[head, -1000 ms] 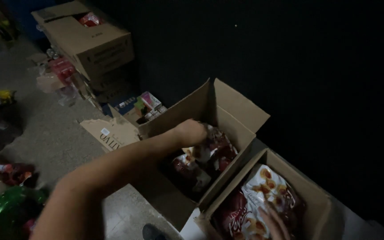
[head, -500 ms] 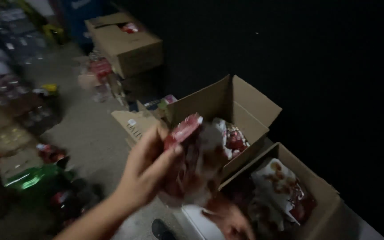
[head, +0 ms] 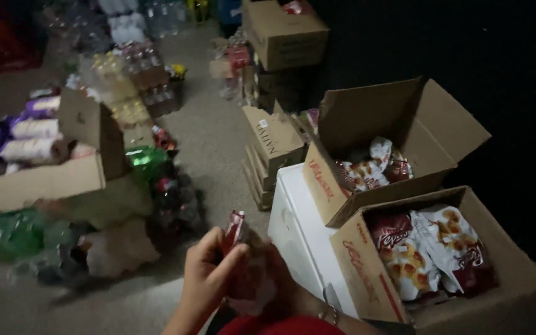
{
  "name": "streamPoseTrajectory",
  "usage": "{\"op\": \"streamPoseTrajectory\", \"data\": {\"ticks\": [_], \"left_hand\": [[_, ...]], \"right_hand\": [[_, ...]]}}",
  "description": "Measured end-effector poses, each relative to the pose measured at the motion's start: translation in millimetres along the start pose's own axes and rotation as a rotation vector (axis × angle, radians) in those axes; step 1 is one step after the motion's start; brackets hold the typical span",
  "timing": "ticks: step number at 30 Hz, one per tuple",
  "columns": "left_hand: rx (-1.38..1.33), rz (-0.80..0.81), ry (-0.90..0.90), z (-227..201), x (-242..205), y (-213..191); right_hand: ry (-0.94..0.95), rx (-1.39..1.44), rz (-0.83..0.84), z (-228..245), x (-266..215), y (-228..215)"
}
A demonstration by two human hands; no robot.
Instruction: The person repeatedly picks up small food packages from a cardboard box, folds the top edges to seal them, and places them back into the box. The person handles multiple packages one at a time in a repetitive sequence.
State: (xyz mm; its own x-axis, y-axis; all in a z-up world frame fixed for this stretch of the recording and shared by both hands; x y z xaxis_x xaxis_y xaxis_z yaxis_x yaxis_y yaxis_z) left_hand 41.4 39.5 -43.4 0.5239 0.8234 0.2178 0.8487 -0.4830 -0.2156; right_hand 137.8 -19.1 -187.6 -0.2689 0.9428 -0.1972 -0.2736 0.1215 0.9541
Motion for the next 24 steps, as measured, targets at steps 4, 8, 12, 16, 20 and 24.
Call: {"op": "streamPoseTrajectory", "data": {"ticks": [4,8,12,16,20,24], "left_hand": [[0.273,-0.361,0.118,-11.8,-49.7,-39.4],[0.497,-0.707,-0.014,78.3,-101.1,-53.8],[0.173,-0.750,-0.087,79.6,-104.6,-42.9],[0.337,-0.370,-0.030,21.3,-88.1,-33.8],[0.369,0.124,0.244,-35.8,-70.4,13.0],[0.098,0.315,0.138,-26.5,-58.7,30.5]], "right_hand": [[-0.263,-0.291,0.194,24.5,2.0,18.5],[-0.560,-0.887,0.173,66.0,-38.5,73.0],[-0.585,-1.227,0.037,78.1,-78.2,107.4],[-0.788,-2.184,0.086,80.3,-100.9,149.2],[-0.930,-2.492,0.491,50.8,-109.2,171.3],[-0.870,-2.467,0.575,47.5,-116.7,173.1]]}}
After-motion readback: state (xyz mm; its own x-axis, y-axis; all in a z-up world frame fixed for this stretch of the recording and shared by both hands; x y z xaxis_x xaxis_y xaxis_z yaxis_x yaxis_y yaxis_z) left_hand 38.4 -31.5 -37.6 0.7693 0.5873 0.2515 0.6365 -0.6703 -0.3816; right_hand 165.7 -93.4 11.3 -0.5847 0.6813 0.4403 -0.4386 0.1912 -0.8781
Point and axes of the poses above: each hand's wrist, its own x-axis towards the middle knuckle, its own y-axis out of the palm, z = x × y, the point moved 7 cm from there along x, towards the middle knuckle, and after that the axes turned 6 degrees about z, right-handed, at the moved point
